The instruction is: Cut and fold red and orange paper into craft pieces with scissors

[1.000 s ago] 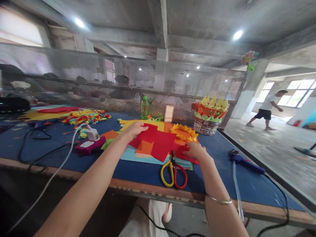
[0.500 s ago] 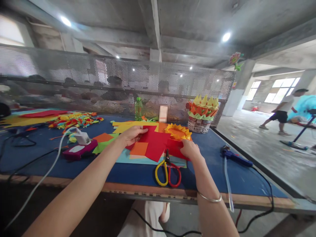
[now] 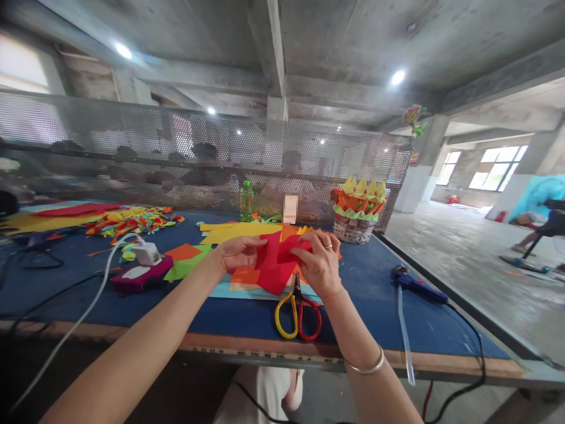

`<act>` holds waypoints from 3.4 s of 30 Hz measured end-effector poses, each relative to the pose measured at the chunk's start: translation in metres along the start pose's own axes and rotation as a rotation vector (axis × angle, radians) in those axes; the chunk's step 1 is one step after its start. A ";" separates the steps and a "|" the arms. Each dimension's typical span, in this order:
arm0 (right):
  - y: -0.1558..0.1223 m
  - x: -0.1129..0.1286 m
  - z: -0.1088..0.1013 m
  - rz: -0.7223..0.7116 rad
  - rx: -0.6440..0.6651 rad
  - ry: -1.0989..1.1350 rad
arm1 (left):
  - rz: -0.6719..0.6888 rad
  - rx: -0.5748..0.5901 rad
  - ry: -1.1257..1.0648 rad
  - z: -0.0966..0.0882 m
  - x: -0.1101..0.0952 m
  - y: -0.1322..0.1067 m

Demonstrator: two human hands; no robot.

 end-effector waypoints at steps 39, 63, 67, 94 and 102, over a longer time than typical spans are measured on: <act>-0.044 -0.019 0.094 1.249 0.251 1.641 | 0.461 -0.041 0.134 0.002 -0.008 0.011; -0.047 -0.007 0.097 1.231 0.366 1.592 | 0.467 -0.103 0.053 0.004 -0.012 0.004; -0.044 -0.003 0.094 1.171 0.390 1.571 | 0.470 -0.099 0.061 0.005 -0.011 0.003; -0.051 -0.008 0.093 1.235 0.387 1.438 | 0.449 -0.081 0.070 0.012 -0.009 0.002; -0.051 -0.008 0.094 1.221 0.392 1.434 | 0.448 -0.065 0.073 0.013 -0.009 0.002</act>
Point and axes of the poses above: each hand's wrist, its own y-axis towards the middle knuckle, its own z-axis out of the palm, x = y × z, the point moved 9 cm from there along y, towards the middle knuckle, and after that the axes turned 14 degrees about -y, right-handed, at the moved point
